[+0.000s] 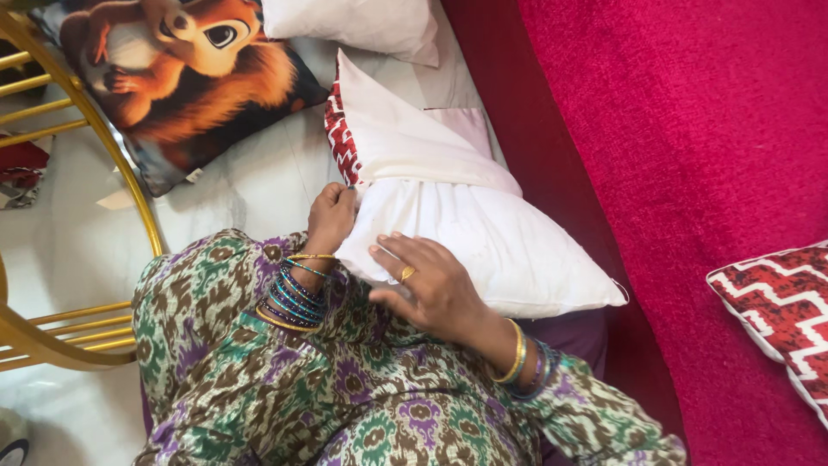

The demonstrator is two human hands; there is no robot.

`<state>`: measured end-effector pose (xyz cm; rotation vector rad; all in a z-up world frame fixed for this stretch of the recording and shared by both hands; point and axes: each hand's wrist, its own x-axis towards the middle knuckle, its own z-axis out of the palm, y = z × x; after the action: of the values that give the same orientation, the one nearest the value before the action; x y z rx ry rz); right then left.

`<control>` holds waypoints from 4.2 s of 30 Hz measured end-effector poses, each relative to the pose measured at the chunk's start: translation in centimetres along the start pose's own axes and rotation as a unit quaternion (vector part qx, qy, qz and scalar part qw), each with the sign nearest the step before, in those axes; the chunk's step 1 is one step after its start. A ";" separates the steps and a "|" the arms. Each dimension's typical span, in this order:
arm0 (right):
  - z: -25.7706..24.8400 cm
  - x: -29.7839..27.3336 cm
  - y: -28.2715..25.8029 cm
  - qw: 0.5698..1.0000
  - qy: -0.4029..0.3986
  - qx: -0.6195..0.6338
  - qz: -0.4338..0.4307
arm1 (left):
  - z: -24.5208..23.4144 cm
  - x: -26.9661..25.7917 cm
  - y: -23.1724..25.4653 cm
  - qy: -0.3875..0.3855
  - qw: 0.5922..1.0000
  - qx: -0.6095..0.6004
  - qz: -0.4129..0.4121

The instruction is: The person removes a patterned pillow cover from a pillow, then inserts the pillow into a white pillowcase. They smooth the fabric and adjust the corners to fit the pillow neatly inside the cover.

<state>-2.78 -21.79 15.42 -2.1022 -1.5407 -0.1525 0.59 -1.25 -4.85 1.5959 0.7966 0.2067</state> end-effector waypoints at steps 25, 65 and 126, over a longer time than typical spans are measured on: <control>7.7 4.1 7.2 0.970 -0.160 -0.070 0.168 | -1.6 -5.5 5.6 0.084 0.984 0.009 0.158; -8.7 -12.1 17.4 0.839 0.001 0.053 0.542 | -5.2 -6.4 11.4 0.000 0.962 0.062 0.266; 11.2 -13.7 23.7 0.799 0.055 0.484 0.354 | 16.8 -4.8 14.1 -0.150 0.829 0.345 0.414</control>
<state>11.77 -33.30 -7.57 -1.5806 -0.4406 0.6402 11.58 -17.35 6.31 2.5267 -0.1657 0.2901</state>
